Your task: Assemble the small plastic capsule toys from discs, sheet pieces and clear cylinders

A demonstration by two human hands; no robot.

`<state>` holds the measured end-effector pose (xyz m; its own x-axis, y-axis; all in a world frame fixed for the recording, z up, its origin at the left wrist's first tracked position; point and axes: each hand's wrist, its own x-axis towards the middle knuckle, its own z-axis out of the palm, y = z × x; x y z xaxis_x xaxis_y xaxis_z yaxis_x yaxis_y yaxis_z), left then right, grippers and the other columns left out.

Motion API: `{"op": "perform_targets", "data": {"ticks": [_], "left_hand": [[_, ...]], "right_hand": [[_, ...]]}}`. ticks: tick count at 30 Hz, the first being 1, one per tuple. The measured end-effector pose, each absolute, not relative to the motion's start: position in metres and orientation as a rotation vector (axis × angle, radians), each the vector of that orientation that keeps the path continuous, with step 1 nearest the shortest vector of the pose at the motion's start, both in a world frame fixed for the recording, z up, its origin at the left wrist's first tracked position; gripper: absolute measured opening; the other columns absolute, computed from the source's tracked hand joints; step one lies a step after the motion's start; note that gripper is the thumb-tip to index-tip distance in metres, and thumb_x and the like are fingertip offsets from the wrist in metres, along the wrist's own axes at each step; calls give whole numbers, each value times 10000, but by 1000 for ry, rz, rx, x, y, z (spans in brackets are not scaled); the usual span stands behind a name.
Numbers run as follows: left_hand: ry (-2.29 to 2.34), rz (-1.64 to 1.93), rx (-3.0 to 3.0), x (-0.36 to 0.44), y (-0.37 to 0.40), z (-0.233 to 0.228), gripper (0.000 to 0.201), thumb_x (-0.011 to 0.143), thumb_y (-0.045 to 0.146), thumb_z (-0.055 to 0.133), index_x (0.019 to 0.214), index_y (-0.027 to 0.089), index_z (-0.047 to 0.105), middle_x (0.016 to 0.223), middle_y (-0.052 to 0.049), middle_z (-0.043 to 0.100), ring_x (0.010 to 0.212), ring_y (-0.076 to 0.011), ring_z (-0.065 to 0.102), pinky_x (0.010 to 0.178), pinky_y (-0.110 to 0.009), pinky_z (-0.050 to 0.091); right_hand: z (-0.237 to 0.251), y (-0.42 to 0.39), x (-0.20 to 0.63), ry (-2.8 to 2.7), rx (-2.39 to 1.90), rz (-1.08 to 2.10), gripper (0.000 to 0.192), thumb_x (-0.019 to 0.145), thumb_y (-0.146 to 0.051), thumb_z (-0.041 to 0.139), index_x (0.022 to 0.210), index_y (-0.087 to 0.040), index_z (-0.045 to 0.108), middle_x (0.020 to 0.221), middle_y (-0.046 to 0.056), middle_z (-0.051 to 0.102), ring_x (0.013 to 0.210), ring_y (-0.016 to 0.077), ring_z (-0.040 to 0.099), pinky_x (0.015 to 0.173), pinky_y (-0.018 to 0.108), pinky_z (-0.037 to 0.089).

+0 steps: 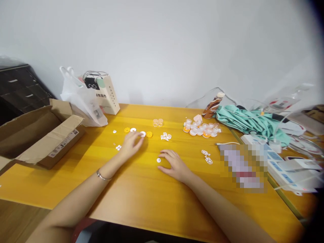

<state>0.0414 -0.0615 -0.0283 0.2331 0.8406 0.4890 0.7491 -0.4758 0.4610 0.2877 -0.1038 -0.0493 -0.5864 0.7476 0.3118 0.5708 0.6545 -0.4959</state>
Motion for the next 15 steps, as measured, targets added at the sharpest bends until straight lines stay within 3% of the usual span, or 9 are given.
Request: {"op": "perform_targets", "data": {"ticks": [5,12,15], "left_hand": [[2170,742,2236,-4,-27,-33,400,831,266,451,1217,162,446,1290,-155,479,1195,-307,399,953,-451,302],[2222,595,2232,-3,-23,-37,237,849,249,413,1022,192,565,1042,-119,634,1017,-280,539,881,-427,311],[2294,745,2200,2,-29,-29,284,844,305,442,1072,172,545,1060,-139,617,1031,-302,520,892,-448,292]], "right_hand": [[-53,-102,288,-2367,-1028,476,204,817,-335,539,998,-245,561,1157,79,543,1092,215,504,930,402,394],[-52,-103,288,-2369,-1050,498,194,836,-333,518,999,-238,565,1172,74,538,1105,210,495,945,401,384],[-52,-103,288,-2357,-1045,495,183,847,-318,498,997,-239,565,1157,77,547,1097,211,502,935,404,395]]}}
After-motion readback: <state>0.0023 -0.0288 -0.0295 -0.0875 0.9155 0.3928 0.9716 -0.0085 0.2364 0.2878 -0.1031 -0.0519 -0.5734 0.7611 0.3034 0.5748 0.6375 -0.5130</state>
